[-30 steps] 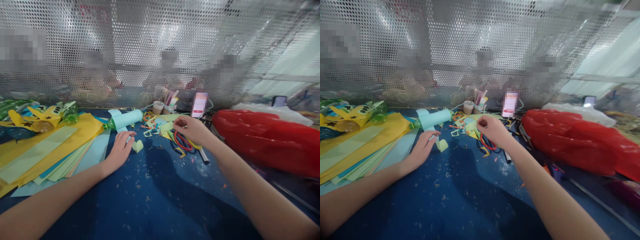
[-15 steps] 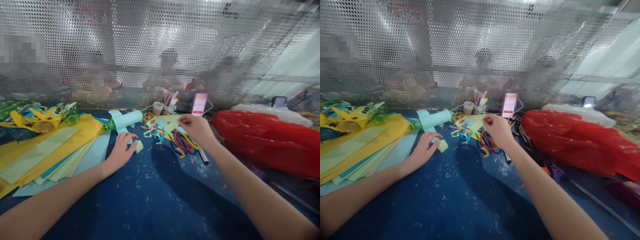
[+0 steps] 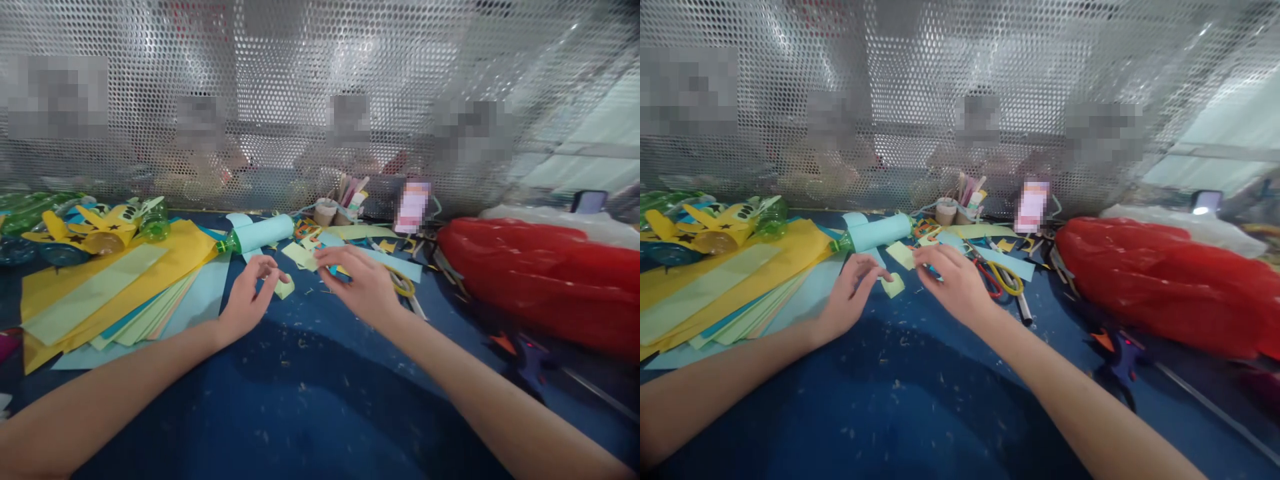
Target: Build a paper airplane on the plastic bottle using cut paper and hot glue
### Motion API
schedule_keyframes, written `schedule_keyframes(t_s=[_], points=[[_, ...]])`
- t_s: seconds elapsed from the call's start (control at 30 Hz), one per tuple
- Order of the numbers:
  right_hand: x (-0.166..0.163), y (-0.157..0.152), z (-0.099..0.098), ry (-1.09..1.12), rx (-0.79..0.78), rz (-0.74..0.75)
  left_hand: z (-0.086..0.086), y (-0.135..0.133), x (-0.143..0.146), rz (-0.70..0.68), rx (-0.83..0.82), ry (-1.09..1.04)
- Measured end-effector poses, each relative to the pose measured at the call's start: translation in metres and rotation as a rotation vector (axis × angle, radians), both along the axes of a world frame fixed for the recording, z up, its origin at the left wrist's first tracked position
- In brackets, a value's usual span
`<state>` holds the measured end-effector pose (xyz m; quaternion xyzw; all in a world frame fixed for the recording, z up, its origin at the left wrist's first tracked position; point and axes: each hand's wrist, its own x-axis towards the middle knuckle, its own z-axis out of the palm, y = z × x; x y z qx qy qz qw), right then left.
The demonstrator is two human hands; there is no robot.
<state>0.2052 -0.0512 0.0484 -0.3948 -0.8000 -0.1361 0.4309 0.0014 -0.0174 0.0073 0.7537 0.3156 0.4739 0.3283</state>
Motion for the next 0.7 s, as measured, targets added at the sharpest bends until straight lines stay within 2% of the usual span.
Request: schedule_keyframes(t_s=[0.07,0.23,0.33,0.43,0.5,0.6,0.7], points=[[-0.007,-0.003,-0.007,-0.051,0.017,0.067,-0.002,0.002,0.002,0.003,-0.071,-0.034],[-0.011,-0.001,-0.021,-0.087,0.027,0.166,-0.007,0.008,0.007,0.092,-0.117,-0.135],[-0.012,-0.001,-0.028,-0.100,-0.021,0.216,-0.008,0.012,0.008,0.094,-0.175,-0.188],[-0.015,-0.003,-0.030,-0.068,-0.111,0.243,-0.007,0.014,0.006,0.083,-0.167,-0.212],[-0.017,-0.003,-0.029,0.072,-0.253,0.192,-0.007,0.014,0.006,0.084,-0.148,-0.185],[-0.018,0.001,-0.028,0.363,-0.582,0.085,-0.007,0.011,0.007,0.087,-0.096,-0.112],[-0.013,0.009,-0.029,0.522,-0.919,0.123,-0.007,0.007,0.007,0.045,-0.060,-0.036]])
